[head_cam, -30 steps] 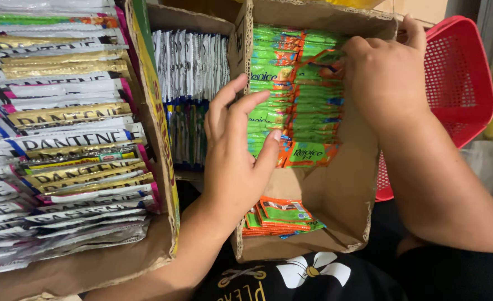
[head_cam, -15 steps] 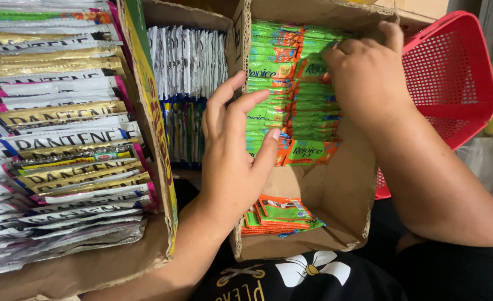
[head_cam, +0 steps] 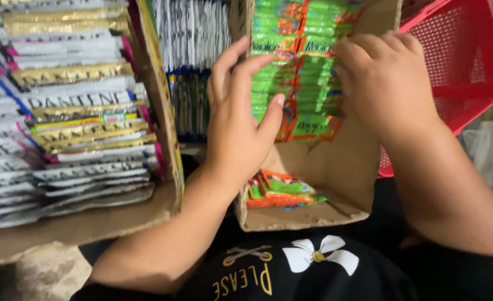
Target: The person sits on the floor and organizes small shampoo sachets from a red basket into a cardboard box. They pick up sachets, align them, and place them in neat rows within the box, occasionally adjusting the stack to ensure they fit properly.
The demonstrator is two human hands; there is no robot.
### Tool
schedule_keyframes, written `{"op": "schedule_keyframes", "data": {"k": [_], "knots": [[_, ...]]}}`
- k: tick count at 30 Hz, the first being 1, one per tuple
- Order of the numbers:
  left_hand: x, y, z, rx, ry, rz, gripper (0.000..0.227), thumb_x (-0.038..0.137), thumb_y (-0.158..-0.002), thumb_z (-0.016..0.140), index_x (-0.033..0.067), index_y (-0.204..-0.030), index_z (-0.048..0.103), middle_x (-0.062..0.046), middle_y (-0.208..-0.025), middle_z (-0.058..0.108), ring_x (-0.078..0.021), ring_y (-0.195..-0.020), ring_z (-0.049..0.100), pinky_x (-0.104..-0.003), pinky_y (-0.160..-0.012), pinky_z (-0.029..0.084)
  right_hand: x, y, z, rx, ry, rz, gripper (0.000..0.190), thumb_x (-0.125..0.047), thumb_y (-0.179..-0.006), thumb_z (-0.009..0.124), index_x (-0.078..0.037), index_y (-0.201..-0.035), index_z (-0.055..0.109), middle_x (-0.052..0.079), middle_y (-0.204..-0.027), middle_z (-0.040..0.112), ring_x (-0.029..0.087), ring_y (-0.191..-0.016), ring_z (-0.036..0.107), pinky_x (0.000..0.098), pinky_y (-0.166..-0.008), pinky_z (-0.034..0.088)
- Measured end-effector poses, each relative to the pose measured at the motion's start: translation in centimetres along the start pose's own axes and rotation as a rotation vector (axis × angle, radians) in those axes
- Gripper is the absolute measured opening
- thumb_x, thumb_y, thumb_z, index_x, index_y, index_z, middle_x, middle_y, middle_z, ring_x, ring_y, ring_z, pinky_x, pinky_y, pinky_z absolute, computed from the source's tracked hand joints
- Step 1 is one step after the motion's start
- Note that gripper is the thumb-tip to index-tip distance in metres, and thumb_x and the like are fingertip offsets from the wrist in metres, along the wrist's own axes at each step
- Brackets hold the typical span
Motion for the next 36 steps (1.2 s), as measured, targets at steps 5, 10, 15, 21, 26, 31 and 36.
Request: {"op": "schedule_keyframes", "data": {"k": [5, 10, 15, 21, 26, 31, 36], "knots": [[-0.8, 0.3, 0.5, 0.028, 0.002, 0.03, 0.045, 0.01, -0.102, 0.076, 0.0124, -0.14, 0.051, -0.016, -0.156, 0.04, -0.0347, -0.148, 0.042, -0.042, -0.126, 0.035, -5.6, 5.2, -3.0, -0.165, -0.387, 0.179, 0.029, -0.017, -0.089, 0.074, -0.006, -0.115, 0.069, 0.016, -0.104, 0.071, 0.038, -0.097, 0.067, 0.0486, -0.087, 0.053], [-1.6, 0.5, 1.0, 0.046, -0.007, 0.053, 0.046, 0.009, -0.1, 0.077, 0.0132, -0.139, 0.052, -0.015, -0.154, 0.042, -0.0339, -0.146, 0.043, -0.041, -0.124, 0.036, -9.0, 7.3, -0.9, -0.561, -0.579, 0.149, 0.042, -0.022, -0.081, 0.074, -0.009, -0.12, 0.067, 0.02, -0.092, 0.072, 0.042, -0.088, 0.068, 0.0503, -0.079, 0.053], [-2.2, 0.7, 1.0, 0.064, -0.014, 0.088, 0.048, 0.007, -0.098, 0.078, 0.0128, -0.138, 0.052, -0.014, -0.153, 0.043, -0.0336, -0.146, 0.042, -0.04, -0.125, 0.035, -10.0, 6.9, 0.2, -0.781, -0.518, 0.113, 0.054, -0.022, -0.085, 0.067, -0.023, -0.139, 0.062, 0.018, -0.094, 0.074, 0.04, -0.087, 0.069, 0.0503, -0.081, 0.052], [-2.6, 0.7, 1.2, 0.07, -0.018, 0.082, 0.05, 0.006, -0.097, 0.078, 0.0128, -0.141, 0.054, -0.014, -0.151, 0.045, -0.0327, -0.145, 0.043, -0.04, -0.125, 0.035, -9.9, 6.3, -0.5, -0.909, -0.709, 0.089, 0.064, -0.037, -0.085, 0.07, -0.023, -0.146, 0.058, 0.021, -0.099, 0.073, 0.042, -0.088, 0.068, 0.0492, -0.08, 0.052], [-2.4, 0.7, 1.2, 0.07, -0.024, 0.087, 0.048, 0.006, -0.098, 0.078, 0.0125, -0.14, 0.056, -0.014, -0.157, 0.044, -0.0325, -0.146, 0.043, -0.043, -0.129, 0.035, -9.2, 6.1, -0.7, -0.873, -0.72, 0.153, 0.044, -0.035, -0.082, 0.073, -0.014, -0.121, 0.069, 0.019, -0.089, 0.072, 0.039, -0.082, 0.068, 0.0472, -0.076, 0.053], [-2.5, 0.6, 1.2, 0.058, -0.016, 0.069, 0.048, 0.006, -0.097, 0.078, 0.0123, -0.139, 0.056, -0.014, -0.157, 0.044, -0.0325, -0.146, 0.043, -0.043, -0.129, 0.036, -8.1, 6.9, -0.4, -0.794, -0.828, 0.109, 0.023, -0.027, -0.091, 0.066, -0.006, -0.101, 0.07, 0.017, -0.083, 0.071, 0.036, -0.079, 0.068, 0.0442, -0.072, 0.053], [-2.4, 0.6, 1.2, 0.053, -0.005, 0.064, 0.048, 0.006, -0.098, 0.078, 0.0123, -0.14, 0.056, -0.014, -0.152, 0.044, -0.0321, -0.147, 0.043, -0.04, -0.125, 0.035, -7.4, 6.8, -0.5, -0.58, -1.044, -0.053, 0.015, -0.015, -0.091, 0.068, -0.001, -0.095, 0.067, 0.015, -0.085, 0.068, 0.033, -0.081, 0.066, 0.0411, -0.073, 0.052]]}}
Point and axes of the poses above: each hand's wrist, its own y-axis away from the middle knuckle, its own z-axis out of the palm, x = y × z, the point moved 2 cm from there along -y, towards the middle knuckle
